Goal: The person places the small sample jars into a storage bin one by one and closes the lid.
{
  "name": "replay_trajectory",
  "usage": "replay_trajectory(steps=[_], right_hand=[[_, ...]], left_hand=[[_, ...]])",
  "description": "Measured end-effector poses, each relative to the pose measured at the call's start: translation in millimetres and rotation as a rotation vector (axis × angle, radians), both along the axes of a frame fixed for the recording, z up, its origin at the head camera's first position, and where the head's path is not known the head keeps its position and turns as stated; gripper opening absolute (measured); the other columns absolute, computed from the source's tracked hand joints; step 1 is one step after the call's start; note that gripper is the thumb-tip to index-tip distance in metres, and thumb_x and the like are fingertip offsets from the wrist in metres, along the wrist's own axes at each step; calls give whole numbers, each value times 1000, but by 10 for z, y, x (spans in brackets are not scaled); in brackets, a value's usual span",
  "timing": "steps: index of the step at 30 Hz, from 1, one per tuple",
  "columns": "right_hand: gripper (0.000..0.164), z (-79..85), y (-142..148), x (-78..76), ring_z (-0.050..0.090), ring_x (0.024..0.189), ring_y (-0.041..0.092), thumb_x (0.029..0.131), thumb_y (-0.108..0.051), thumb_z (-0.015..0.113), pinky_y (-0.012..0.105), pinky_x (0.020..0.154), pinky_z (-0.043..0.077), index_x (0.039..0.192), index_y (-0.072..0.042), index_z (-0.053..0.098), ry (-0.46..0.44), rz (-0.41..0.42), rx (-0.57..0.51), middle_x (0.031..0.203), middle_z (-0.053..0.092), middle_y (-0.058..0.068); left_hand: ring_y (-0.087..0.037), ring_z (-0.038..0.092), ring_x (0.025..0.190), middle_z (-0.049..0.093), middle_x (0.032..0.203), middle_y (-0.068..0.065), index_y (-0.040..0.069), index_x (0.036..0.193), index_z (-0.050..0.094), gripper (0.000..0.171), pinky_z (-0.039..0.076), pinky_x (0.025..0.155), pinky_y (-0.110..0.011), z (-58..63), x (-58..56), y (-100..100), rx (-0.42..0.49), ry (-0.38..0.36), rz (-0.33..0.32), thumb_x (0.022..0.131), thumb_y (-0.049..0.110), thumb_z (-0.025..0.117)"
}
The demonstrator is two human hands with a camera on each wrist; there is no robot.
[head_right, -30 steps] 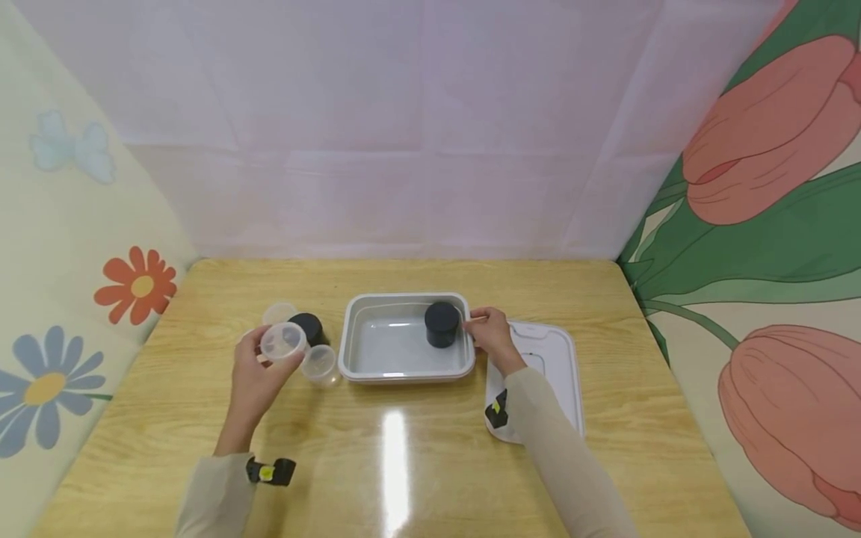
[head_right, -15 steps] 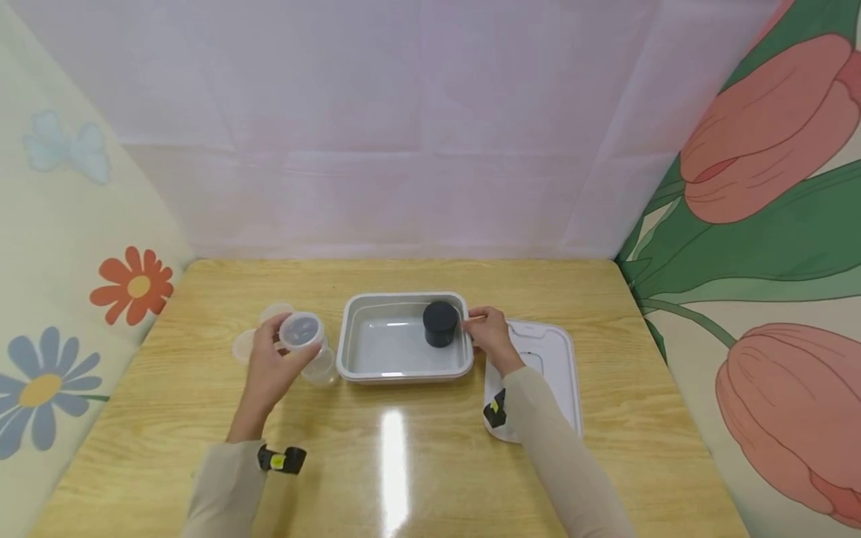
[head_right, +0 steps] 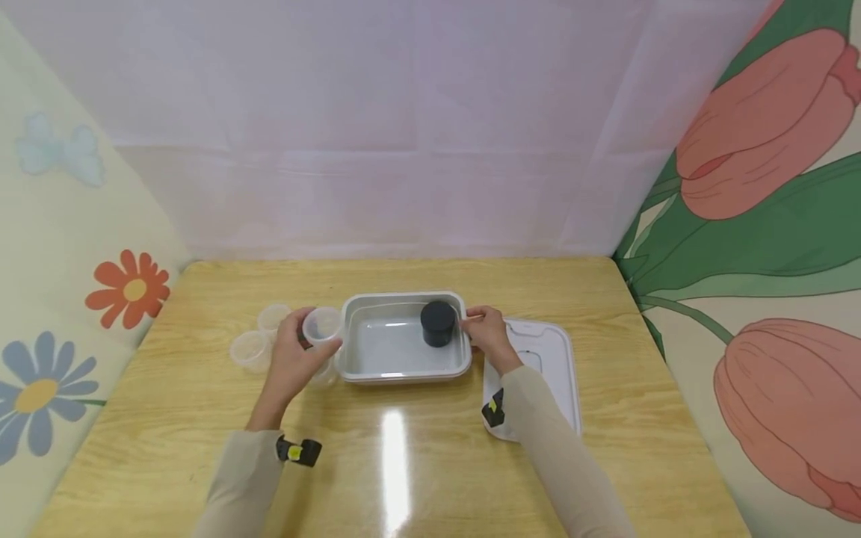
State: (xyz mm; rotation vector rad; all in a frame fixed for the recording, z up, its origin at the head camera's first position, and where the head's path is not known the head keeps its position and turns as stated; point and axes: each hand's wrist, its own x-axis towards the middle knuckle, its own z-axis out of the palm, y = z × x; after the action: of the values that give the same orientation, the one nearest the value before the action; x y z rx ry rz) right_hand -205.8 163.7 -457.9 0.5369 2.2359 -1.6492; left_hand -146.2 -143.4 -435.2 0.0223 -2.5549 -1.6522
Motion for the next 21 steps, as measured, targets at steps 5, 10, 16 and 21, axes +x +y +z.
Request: replay_trajectory(steps=[5, 10, 16, 21], right_hand=[[38, -3, -3, -9, 59, 82, 17, 92, -11, 57, 28, 61, 54, 129, -5, 50, -5, -5, 0, 107, 58, 12], [37, 4, 0, -13, 59, 83, 17, 92, -11, 57, 28, 61, 54, 128, -6, 50, -7, -9, 10, 107, 58, 13], [37, 1, -3, -7, 59, 83, 18, 93, -11, 57, 29, 62, 54, 128, -5, 50, -7, -4, 2, 107, 58, 12], [37, 0, -6, -10, 59, 84, 19, 93, -12, 56, 30, 63, 54, 129, -5, 50, -10, -2, 3, 108, 58, 13]], left_hand=[[-30, 45, 110, 42, 127, -21, -2, 134, 40, 69, 40, 88, -40, -13, -32, 85, 3, 4, -17, 76, 9, 76], [-29, 44, 111, 43, 125, -20, -1, 134, 40, 69, 43, 91, -43, -56, -85, 173, 2, -13, -27, 76, 11, 76], [-30, 46, 111, 43, 125, -20, 0, 134, 40, 68, 45, 91, -45, -154, -120, 271, -1, -22, -43, 77, 13, 76], [-30, 48, 106, 44, 126, -21, -1, 135, 40, 69, 44, 86, -41, -178, -129, 350, -10, -14, -70, 78, 14, 75]])
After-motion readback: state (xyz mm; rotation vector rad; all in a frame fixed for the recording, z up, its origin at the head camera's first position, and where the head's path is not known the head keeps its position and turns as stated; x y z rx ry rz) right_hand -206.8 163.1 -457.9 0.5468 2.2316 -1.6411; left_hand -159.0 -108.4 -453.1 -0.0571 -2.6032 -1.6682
